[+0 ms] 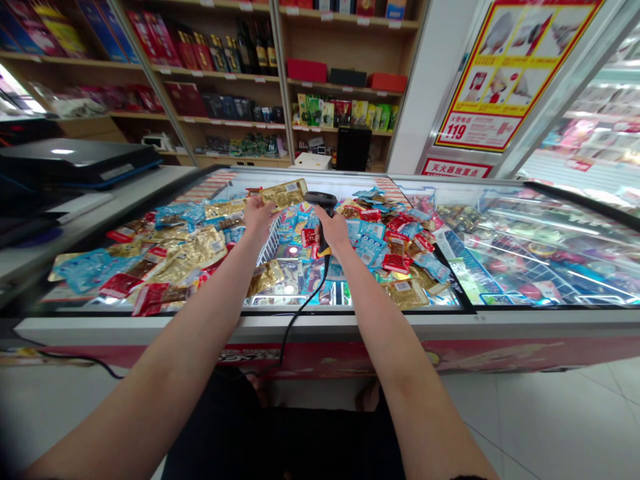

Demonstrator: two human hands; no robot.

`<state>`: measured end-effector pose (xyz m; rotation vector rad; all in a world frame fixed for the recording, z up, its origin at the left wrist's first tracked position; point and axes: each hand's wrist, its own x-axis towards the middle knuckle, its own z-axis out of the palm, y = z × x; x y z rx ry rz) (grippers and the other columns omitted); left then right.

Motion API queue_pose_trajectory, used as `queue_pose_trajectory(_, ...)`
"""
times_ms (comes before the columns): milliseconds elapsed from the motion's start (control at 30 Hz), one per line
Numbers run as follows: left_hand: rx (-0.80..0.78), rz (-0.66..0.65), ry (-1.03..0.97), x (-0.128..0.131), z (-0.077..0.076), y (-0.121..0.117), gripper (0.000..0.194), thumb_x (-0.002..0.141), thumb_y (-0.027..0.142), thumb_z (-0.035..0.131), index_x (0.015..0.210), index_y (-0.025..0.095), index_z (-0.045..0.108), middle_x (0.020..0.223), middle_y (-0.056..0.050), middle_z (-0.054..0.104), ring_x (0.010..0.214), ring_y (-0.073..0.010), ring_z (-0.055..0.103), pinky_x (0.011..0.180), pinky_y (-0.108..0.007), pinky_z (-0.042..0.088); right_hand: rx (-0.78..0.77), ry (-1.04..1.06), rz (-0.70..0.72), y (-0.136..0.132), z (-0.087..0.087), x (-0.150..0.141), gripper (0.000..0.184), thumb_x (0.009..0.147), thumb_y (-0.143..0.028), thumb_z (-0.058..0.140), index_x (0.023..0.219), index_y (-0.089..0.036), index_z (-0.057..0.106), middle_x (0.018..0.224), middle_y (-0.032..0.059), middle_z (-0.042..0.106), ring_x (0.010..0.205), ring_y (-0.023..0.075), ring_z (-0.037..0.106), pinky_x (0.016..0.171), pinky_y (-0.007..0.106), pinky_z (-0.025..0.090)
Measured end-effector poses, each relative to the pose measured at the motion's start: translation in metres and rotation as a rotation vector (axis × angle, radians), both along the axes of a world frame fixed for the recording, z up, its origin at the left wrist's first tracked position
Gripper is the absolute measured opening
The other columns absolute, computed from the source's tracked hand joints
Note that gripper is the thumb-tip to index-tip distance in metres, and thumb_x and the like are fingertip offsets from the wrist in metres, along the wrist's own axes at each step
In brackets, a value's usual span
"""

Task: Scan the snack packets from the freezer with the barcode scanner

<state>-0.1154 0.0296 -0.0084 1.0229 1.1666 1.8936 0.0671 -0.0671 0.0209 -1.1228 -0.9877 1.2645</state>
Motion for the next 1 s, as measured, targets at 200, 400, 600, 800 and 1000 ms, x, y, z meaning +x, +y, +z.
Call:
queue_pose_trajectory(200, -0.083, -0.185, -0.069, 0.031, 0.006, -0.011, 0.046, 0.068, 0.008, 0.073, 0.105, 0.025, 0.052, 0.084, 0.004, 0.062, 0.081, -0.0152, 0.069, 0.079, -0.033, 0.064, 0.046, 0.049, -0.181, 0.008, 0.001, 0.008, 0.038, 0.095, -0.05, 0.073, 0.078, -0.026, 0.05, 0.048, -0.0067, 0.053, 0.035, 0.0138, 0.05, 0.037, 0.026, 0.042)
queue_pose_trajectory(400, -0.039, -0.279, 0.021, 0.075, 0.004, -0.01, 0.048, 0.074, 0.012, 0.074, 0.115, 0.026, 0.053, 0.092, 0.002, 0.064, 0.083, -0.0166, 0.07, 0.083, -0.037, 0.063, 0.083, 0.088, -0.319, 0.013, 0.005, 0.018, 0.04, 0.092, -0.058, 0.073, 0.084, -0.027, 0.051, 0.049, -0.0075, 0.053, 0.038, 0.0151, 0.049, 0.039, 0.027, 0.041)
queue_pose_trajectory(600, -0.02, -0.222, 0.606, 0.095, -0.009, -0.016, 0.024, 0.076, 0.014, 0.076, 0.097, 0.022, 0.066, 0.105, -0.008, 0.074, 0.11, -0.0277, 0.07, 0.107, -0.046, 0.053, 0.111, 0.028, -0.36, 0.018, 0.004, 0.022, 0.041, 0.092, -0.062, 0.071, 0.087, -0.027, 0.051, 0.05, -0.0073, 0.052, 0.039, 0.0165, 0.053, 0.037, 0.028, 0.038)
queue_pose_trajectory(800, -0.057, -0.189, 0.955, 0.078, -0.014, -0.023, 0.017, 0.081, 0.017, 0.072, 0.097, 0.022, 0.077, 0.118, -0.012, 0.077, 0.123, -0.0331, 0.068, 0.113, -0.046, 0.049, 0.106, 0.068, -0.33, 0.015, 0.004, 0.018, 0.04, 0.093, -0.06, 0.072, 0.086, -0.026, 0.051, 0.05, -0.0076, 0.052, 0.039, 0.0158, 0.053, 0.04, 0.027, 0.044)
queue_pose_trajectory(1000, -0.107, -0.193, 1.067, 0.065, -0.017, -0.028, 0.021, 0.08, 0.023, 0.076, 0.1, 0.022, 0.078, 0.114, -0.012, 0.079, 0.114, -0.0338, 0.072, 0.106, -0.046, 0.053, 0.1, 0.0, -0.307, 0.012, 0.002, 0.013, 0.042, 0.093, -0.062, 0.071, 0.082, -0.027, 0.05, 0.049, -0.007, 0.052, 0.037, 0.0156, 0.051, 0.039, 0.028, 0.044)
